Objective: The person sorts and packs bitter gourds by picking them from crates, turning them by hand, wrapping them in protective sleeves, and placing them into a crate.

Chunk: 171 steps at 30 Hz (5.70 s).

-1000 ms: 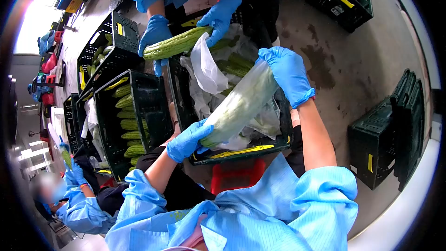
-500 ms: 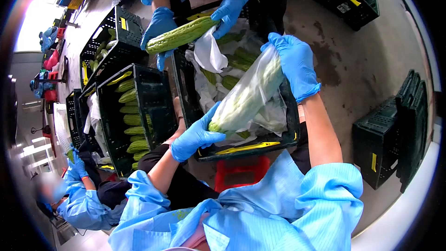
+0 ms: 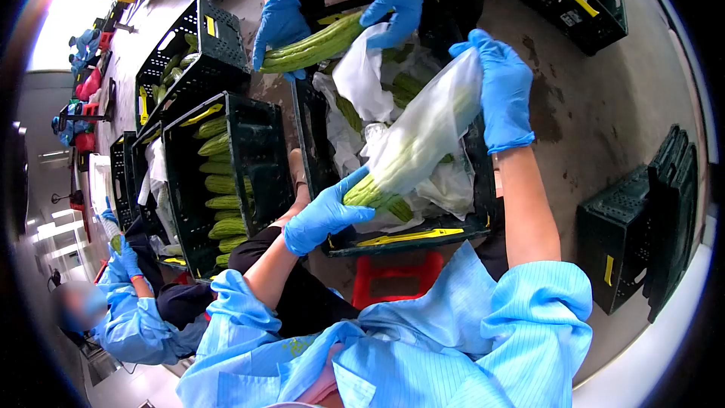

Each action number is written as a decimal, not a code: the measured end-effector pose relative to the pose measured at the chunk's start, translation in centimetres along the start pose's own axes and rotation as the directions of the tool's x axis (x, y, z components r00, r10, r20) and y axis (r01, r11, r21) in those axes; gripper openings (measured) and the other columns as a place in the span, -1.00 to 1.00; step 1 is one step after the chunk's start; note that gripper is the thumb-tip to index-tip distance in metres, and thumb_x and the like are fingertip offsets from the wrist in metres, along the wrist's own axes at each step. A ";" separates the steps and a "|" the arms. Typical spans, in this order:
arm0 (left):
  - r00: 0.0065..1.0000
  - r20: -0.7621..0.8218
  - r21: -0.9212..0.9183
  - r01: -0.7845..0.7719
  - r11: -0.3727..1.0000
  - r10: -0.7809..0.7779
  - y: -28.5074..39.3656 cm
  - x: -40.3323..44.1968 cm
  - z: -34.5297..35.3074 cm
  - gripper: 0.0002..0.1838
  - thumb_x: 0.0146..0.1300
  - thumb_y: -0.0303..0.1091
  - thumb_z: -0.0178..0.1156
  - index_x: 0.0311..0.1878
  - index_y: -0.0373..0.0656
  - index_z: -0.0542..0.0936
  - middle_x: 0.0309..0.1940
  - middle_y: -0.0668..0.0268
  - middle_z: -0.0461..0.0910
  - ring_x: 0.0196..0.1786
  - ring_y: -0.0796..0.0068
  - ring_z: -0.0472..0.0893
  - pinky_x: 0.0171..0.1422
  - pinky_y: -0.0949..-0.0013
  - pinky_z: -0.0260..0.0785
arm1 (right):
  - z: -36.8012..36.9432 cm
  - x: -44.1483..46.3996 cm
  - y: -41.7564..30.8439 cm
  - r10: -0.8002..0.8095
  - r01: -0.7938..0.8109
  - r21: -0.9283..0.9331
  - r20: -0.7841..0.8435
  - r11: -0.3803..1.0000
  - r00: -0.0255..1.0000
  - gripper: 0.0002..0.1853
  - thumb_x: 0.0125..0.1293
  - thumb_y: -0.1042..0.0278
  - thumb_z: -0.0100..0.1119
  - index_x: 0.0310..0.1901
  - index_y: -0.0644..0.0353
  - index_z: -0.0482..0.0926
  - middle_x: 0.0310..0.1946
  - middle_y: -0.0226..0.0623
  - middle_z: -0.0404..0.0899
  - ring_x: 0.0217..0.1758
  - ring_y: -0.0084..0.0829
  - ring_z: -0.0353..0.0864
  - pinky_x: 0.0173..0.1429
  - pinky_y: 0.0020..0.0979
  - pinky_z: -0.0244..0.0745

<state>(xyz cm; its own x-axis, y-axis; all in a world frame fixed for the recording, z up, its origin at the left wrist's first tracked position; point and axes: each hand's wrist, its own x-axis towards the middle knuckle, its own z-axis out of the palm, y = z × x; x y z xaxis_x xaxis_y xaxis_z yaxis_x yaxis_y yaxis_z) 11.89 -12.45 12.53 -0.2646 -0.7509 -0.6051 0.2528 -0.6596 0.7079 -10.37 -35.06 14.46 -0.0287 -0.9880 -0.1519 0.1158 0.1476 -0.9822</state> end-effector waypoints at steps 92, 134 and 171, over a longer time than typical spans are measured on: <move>0.980 0.039 0.069 -0.198 0.978 0.196 -2.7 3.5 5.2 -0.33 0.07 -0.32 0.49 0.16 -0.33 0.35 -0.02 0.18 0.54 0.05 0.47 0.51 0.20 0.38 0.38 | 0.4 -4.0 -0.9 0.190 -0.192 -0.047 0.491 0.980 0.850 -0.34 0.05 0.63 -0.03 0.31 0.38 0.35 0.28 -0.15 0.45 0.20 -0.31 0.57 0.30 -0.31 0.50; 0.984 0.125 -0.156 -0.105 0.982 0.125 -3.7 5.3 4.3 -0.41 0.04 -0.44 0.40 0.16 -0.27 0.42 0.01 0.30 0.53 0.10 0.50 0.48 0.27 0.41 0.28 | 0.0 -3.9 -1.1 0.177 -0.097 -0.187 0.482 0.978 0.858 -0.37 0.43 -0.08 0.11 0.29 0.32 0.42 0.22 -0.21 0.52 0.18 -0.34 0.59 0.28 -0.32 0.49; 0.977 -0.016 -0.116 -0.214 0.970 0.214 0.4 5.8 3.8 -0.30 0.31 -0.03 0.26 0.35 -0.33 0.37 0.17 0.26 0.50 0.19 0.53 0.45 0.34 0.39 0.25 | 3.8 -6.3 3.1 0.299 -0.300 -0.037 0.267 0.953 0.916 -0.49 0.43 -0.05 0.15 0.22 0.16 0.48 0.01 -0.18 0.61 -0.07 -0.44 0.64 -0.05 -0.36 0.66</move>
<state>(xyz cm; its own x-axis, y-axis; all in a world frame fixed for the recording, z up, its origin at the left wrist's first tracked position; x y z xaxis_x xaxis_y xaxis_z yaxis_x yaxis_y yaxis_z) 6.90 -16.89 10.70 -0.1891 -0.8750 -0.4457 0.4101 -0.4828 0.7738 -6.09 -28.55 12.79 0.2737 -0.8732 -0.4032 0.0820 0.4389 -0.8948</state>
